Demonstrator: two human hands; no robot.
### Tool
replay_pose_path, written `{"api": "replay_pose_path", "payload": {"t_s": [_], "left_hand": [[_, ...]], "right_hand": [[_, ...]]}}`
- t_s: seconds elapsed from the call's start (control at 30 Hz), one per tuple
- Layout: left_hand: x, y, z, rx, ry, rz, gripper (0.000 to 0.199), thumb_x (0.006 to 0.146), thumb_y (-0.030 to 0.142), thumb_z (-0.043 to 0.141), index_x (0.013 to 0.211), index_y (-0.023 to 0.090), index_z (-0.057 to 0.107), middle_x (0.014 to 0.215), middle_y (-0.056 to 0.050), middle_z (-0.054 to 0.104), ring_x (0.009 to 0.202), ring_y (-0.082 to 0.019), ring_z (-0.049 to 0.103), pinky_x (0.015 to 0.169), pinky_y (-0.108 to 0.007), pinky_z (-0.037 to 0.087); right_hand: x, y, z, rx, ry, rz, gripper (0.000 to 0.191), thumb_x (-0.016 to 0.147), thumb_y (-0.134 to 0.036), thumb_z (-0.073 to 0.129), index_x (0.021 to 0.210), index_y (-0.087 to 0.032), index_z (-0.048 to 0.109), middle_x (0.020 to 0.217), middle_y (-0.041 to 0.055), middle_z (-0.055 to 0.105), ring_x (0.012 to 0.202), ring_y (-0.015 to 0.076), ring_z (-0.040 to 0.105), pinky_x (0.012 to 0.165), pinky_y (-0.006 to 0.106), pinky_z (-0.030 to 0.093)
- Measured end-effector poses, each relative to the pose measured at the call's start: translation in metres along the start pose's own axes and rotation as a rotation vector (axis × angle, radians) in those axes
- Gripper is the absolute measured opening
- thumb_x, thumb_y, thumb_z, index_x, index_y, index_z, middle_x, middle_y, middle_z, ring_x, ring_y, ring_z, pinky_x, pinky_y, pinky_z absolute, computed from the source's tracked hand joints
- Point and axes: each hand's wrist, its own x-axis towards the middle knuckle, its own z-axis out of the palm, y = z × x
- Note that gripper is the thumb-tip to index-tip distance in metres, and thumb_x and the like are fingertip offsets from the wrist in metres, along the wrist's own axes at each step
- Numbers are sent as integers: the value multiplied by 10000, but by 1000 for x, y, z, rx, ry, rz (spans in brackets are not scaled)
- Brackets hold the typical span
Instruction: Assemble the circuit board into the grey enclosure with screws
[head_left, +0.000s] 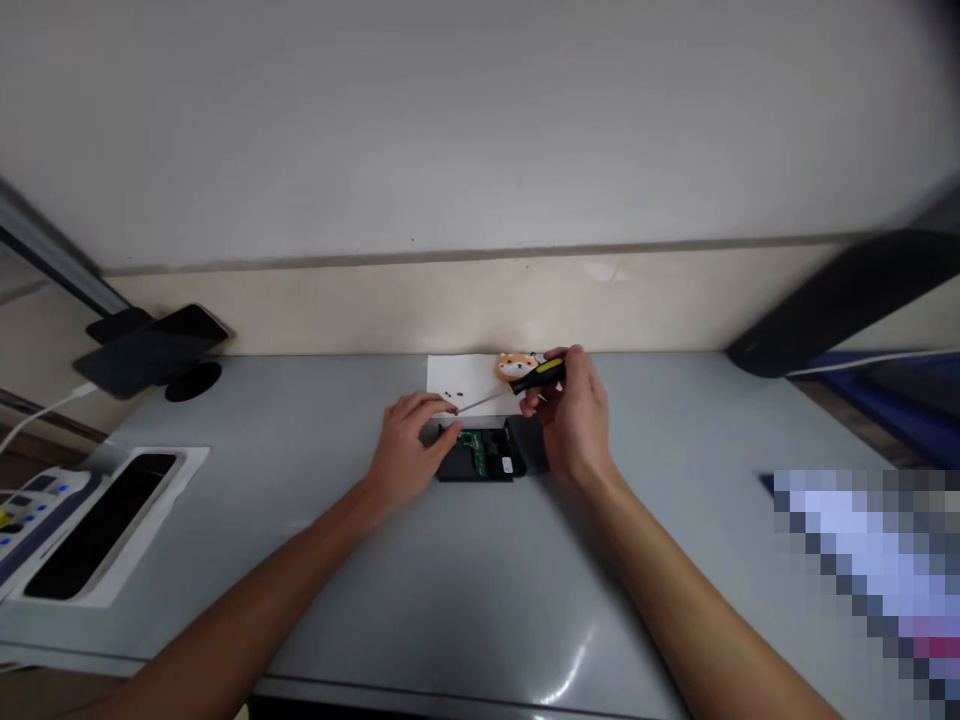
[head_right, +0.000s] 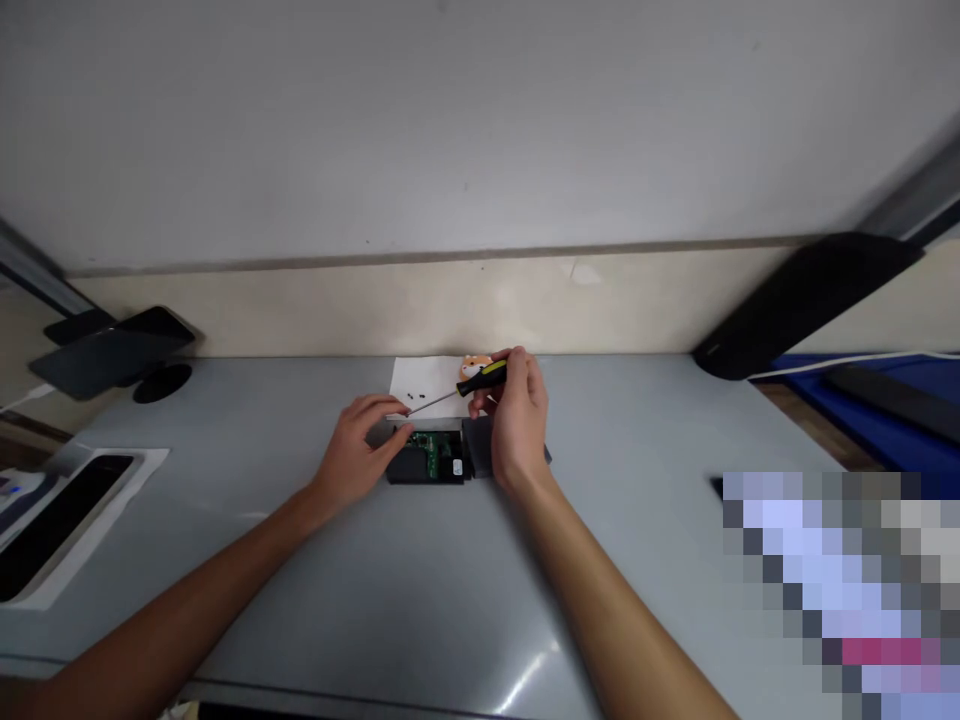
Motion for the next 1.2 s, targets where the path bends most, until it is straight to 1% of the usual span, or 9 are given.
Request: {"api": "replay_pose_path", "payload": {"t_s": [0.1, 0.17, 0.33, 0.47, 0.6, 0.9, 1.07, 1.2], "left_hand": [[1, 0, 1, -26, 33, 17, 63, 926, 215, 711, 969, 260, 721, 1091, -13, 721, 1080, -209, 660, 1020, -416, 449], [1, 0, 1, -25, 40, 20, 54, 927, 208, 705, 943, 256, 724, 1075, -16, 717, 1056, -207, 664, 1004, -417, 460], [1, 0, 0, -15, 54, 23, 56, 929, 200, 693, 938, 252, 709, 1065, -11, 706, 1046, -199, 656, 1003, -410, 454], [1, 2, -1, 5, 56, 23, 81, 928, 169, 681, 934, 249, 689, 1054, 1, 697, 1042, -189, 647, 1015, -404, 433], [2, 5, -2, 15, 59, 27, 86, 928, 161, 671, 922, 245, 686, 1032, -3, 696, 1028, -192, 644, 996, -400, 440], [3, 3, -3, 18, 14, 21, 94, 927, 164, 674, 935, 250, 711, 1033, -14, 695, 1031, -200, 651, 991, -397, 451], [2, -1, -1, 45, -33, -9, 94, 929, 165, 676, 933, 253, 709, 1033, -10, 701, 1050, -208, 647, 1003, -414, 437], [3, -1, -1, 3, -78, -51, 88, 923, 173, 682, 906, 253, 712, 1022, -9, 708, 1050, -212, 645, 1001, -413, 451]], "right_hand": [[0, 2, -1, 3, -12, 13, 403, 916, -628, 606, 875, -230, 569, 752, -24, 620, 460, 78, 502, 427, 229, 439], [0, 2, -2, -6, -18, 16, 407, 916, -638, 601, 880, -233, 565, 755, -24, 624, 463, 77, 502, 427, 226, 437], [0, 2, -1, -15, -17, 27, 400, 917, -630, 602, 882, -233, 577, 744, -23, 628, 468, 81, 502, 426, 229, 444], [1, 1, -1, -8, -24, 17, 393, 923, -617, 602, 871, -228, 577, 749, -20, 626, 468, 81, 493, 422, 229, 440], [2, 3, -2, -11, -22, 4, 380, 929, -602, 605, 872, -228, 579, 755, -21, 615, 474, 83, 497, 419, 229, 441], [0, 1, 0, -75, -45, -38, 388, 942, -619, 577, 883, -235, 578, 742, -22, 606, 461, 86, 509, 412, 227, 444], [-3, 2, 0, -173, -89, -107, 369, 956, -612, 560, 920, -246, 589, 763, -19, 616, 451, 85, 528, 418, 228, 452], [-4, 2, 0, -227, -110, -157, 350, 970, -593, 551, 929, -247, 593, 783, -20, 615, 453, 84, 539, 409, 226, 446]]}}
